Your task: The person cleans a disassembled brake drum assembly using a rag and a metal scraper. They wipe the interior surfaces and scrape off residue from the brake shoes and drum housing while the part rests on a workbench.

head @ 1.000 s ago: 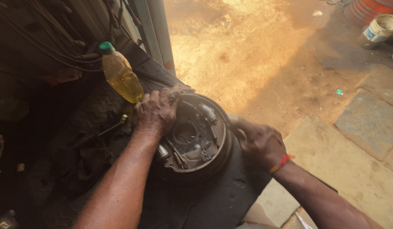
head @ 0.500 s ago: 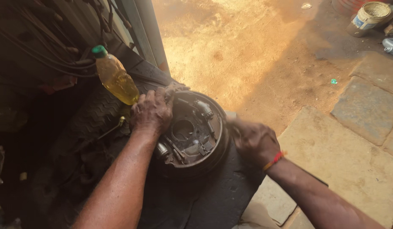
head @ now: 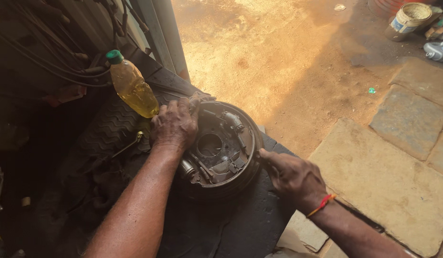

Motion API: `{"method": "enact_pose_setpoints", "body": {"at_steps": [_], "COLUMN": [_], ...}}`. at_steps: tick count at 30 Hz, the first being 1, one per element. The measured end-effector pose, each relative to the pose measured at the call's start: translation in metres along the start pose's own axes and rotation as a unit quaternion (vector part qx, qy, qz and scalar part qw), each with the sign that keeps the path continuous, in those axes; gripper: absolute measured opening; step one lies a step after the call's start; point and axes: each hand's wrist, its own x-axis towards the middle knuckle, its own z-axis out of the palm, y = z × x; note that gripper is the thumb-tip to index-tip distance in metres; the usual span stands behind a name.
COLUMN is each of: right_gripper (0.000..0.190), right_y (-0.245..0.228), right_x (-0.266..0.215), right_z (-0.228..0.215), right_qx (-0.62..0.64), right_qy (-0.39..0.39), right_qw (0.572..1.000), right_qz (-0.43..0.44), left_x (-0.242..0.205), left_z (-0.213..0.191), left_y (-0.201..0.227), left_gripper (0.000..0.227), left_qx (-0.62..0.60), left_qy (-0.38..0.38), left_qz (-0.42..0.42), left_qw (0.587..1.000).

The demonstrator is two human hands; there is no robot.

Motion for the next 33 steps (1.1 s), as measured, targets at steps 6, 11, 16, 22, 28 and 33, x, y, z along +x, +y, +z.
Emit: {"method": "enact_pose_setpoints", "body": {"at_steps": [6,11,16,22,28,33], "right_gripper": [0.018,0.021,0.024,0.019,0.027,0.023], "right_y": [0.012,0.004,0.006,0.003,-0.011,-0.004], "right_x": [0.007,-0.012,0.000,-0.014,-0.022,-0.023], "right_z": [0.007,0.011,0.008,0.010,0.009,0.008], "right_qx": [0.052,0.035,0.003,-0.008,-0.016,0.020], "right_qy": [0.058,0.048,0.039,0.051,0.054,0.126], "right_qw": [0.996,0.998,0.999,0.998,0.998,0.991], "right_qz": [-0.041,-0.016,0.001,-0.021,-0.033,-0.047], "left_x": [0.001,-0.002,-0.006,-0.001,0.003,-0.004], "left_z": [0.001,0.004,-0.001,-0.001,-0.005,0.001], "left_y": [0.003,0.004,0.007,0.007,0.007,0.005], "left_gripper": [0.053,0.053,0.054,0.053,0.053,0.054], "left_qx": [0.004,0.012,0.010,-0.003,-0.012,-0.012], "left_qy": [-0.001,-0.009,-0.028,-0.038,-0.026,-0.017], "left_qz": [0.009,0.002,-0.006,-0.001,-0.018,-0.003], "left_qw": [1.000,1.000,1.000,0.999,0.999,1.000]}}
